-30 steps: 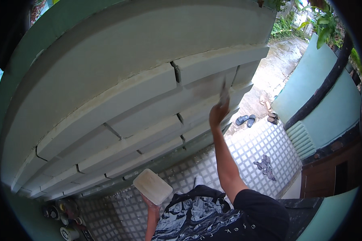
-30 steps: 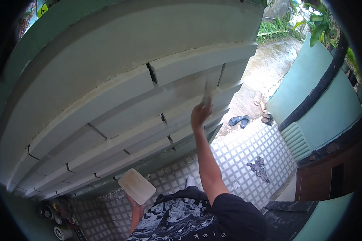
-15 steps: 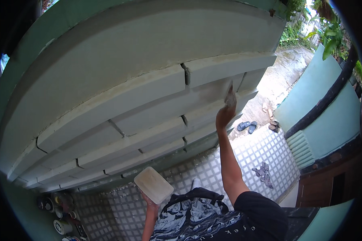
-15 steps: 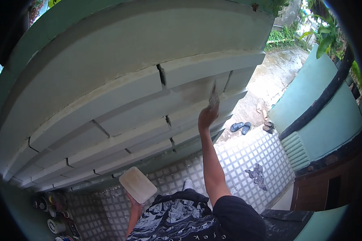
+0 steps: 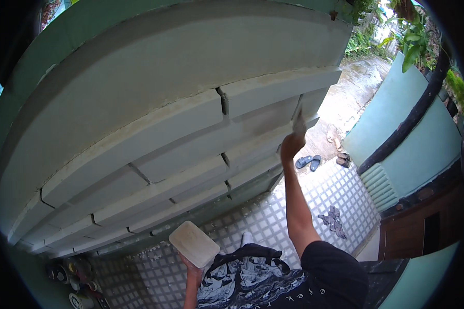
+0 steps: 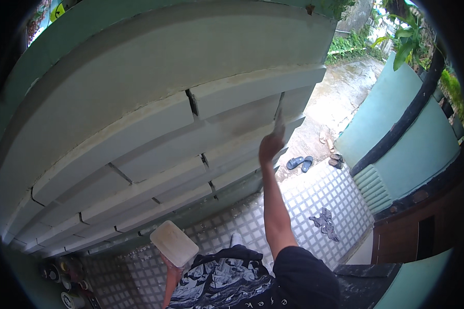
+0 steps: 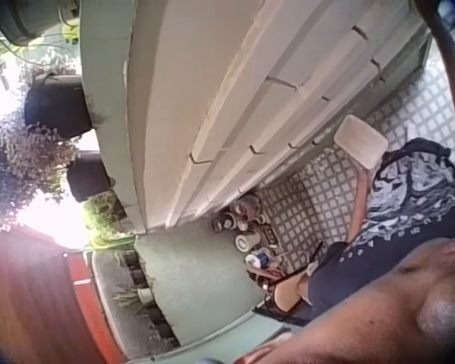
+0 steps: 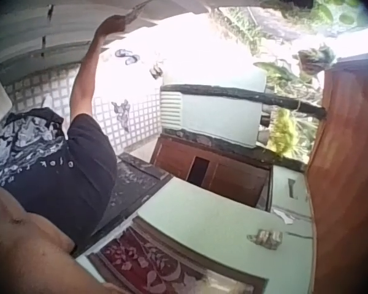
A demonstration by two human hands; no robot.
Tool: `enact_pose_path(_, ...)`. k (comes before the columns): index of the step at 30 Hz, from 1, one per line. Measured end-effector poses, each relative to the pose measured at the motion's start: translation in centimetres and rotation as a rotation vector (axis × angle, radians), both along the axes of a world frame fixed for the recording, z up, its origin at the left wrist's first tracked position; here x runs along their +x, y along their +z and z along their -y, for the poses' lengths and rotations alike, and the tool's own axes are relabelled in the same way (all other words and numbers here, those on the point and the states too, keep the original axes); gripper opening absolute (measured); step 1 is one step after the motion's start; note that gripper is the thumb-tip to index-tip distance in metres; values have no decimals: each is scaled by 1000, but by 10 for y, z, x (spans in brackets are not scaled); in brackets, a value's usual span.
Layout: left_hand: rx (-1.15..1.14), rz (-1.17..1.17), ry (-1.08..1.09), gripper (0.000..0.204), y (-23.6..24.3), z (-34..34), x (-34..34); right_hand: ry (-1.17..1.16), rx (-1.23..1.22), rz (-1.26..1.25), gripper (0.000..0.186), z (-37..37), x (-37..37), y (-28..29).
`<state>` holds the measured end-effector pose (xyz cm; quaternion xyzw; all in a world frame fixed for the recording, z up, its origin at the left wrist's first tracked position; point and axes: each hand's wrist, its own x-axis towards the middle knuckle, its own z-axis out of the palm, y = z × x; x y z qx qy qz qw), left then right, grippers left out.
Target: Applying patching compound to fill gaps between concrete wall blocks.
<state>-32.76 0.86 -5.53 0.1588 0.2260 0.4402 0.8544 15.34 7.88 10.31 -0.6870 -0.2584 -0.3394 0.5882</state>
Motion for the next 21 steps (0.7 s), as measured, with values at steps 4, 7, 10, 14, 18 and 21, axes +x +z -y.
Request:
enact_pose_path(4,3,7,-53,71,-4,1,10,-89,-177,-18,45,-18,36,-27)
enact_pose_path(7,10,-1,-50,71,-12,2,-3,108,-248,103,46,-31,-60,-48)
enact_pose_path(10,17,-6,-66,70,-15,3,-2,663,-367,297,44,-10,-111,-41)
enact_pose_path(14,37,-16,-88,70,-20,2,-6,204,-279,87,44,6,-50,-50)
enact_pose_path(18,42,-26,-114,70,-16,-1,1,9,-90,-95,49,2,54,-6)
enact_pose_path(21,46,-24,-148,70,-20,-3,8,-58,-95,65,47,-17,61,-19)
